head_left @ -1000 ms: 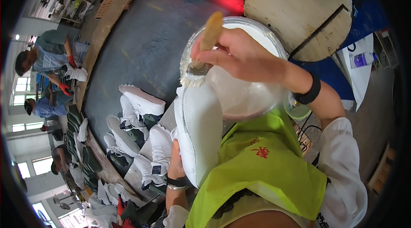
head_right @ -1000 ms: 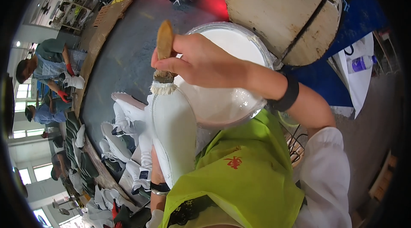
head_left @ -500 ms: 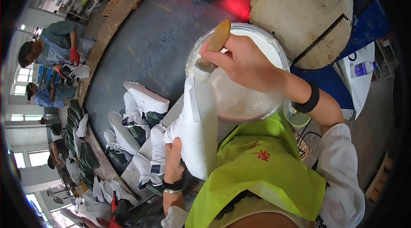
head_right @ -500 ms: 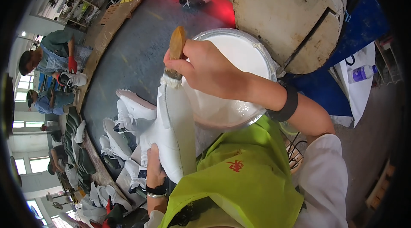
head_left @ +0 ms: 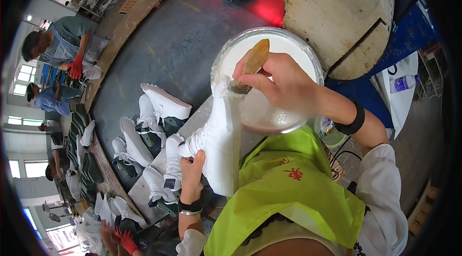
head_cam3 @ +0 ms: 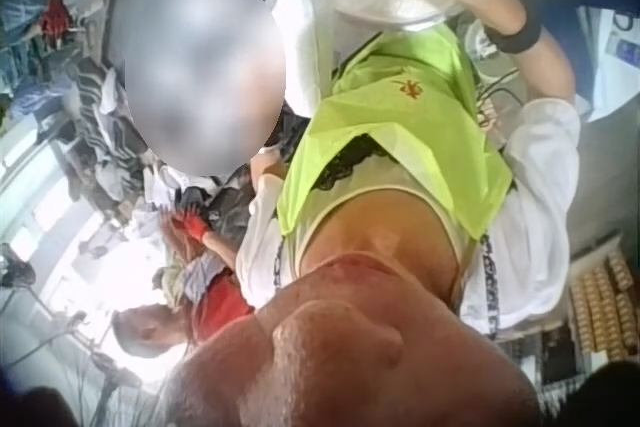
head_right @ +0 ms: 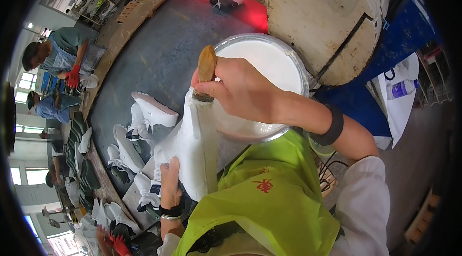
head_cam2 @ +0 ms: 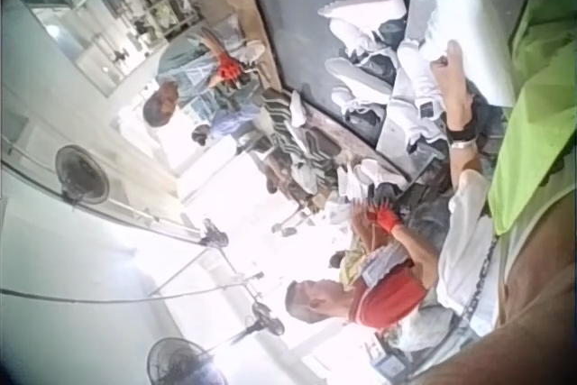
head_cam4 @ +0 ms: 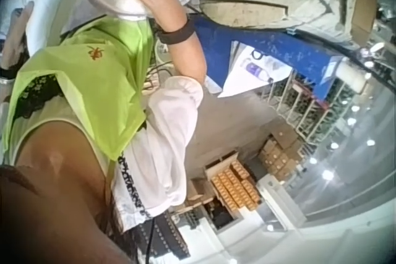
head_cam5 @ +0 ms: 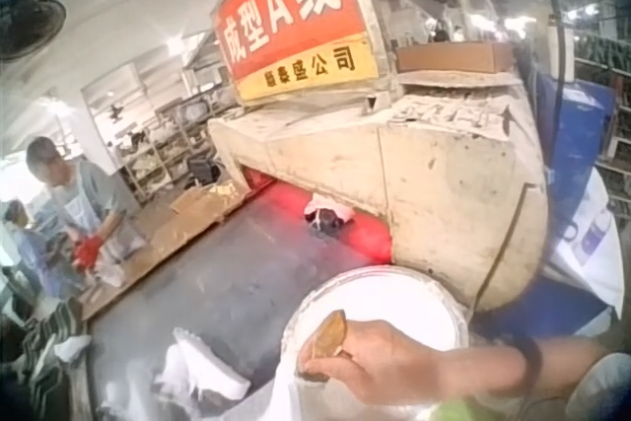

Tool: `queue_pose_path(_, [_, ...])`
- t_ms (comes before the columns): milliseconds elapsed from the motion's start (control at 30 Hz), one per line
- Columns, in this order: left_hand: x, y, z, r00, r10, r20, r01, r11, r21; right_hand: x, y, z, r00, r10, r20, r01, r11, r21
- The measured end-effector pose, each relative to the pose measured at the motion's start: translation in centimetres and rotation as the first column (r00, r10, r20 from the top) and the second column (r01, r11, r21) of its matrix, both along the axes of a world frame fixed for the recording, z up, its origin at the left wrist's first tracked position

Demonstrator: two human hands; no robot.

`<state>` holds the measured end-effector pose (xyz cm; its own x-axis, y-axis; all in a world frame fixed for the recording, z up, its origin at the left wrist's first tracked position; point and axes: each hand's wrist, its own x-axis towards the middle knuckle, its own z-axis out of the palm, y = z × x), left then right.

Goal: Apply adhesive to the undersides of shoe soles using a brush in a manufacturing line.

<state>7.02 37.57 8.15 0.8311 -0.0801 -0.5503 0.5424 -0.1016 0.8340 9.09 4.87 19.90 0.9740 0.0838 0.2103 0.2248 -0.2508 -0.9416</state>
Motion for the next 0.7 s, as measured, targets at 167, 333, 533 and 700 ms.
queue_pose_path(167, [-0.3,-0.8,0.9,0.999,0.040,-0.022,-0.041,0.996,-0.073,-0.7,0.5,-0.5,0.997,0.078,0.000,-0.078,0.997,0.026])
queue_pose_path(333, [-0.3,-2.4,2.2,0.996,0.081,0.026,-0.078,0.991,-0.105,0.7,1.7,-0.5,0.985,-0.127,0.115,0.125,0.992,0.024])
queue_pose_path(533, [0.5,-3.3,2.7,0.999,0.050,0.011,-0.047,0.986,-0.160,-1.2,2.4,-2.0,0.936,0.008,0.352,0.041,0.990,-0.134])
queue_pose_path(700, [0.9,-3.3,2.5,1.000,0.018,-0.007,-0.018,0.991,-0.136,0.1,1.4,-0.2,0.952,-0.042,0.302,0.103,0.977,-0.188])
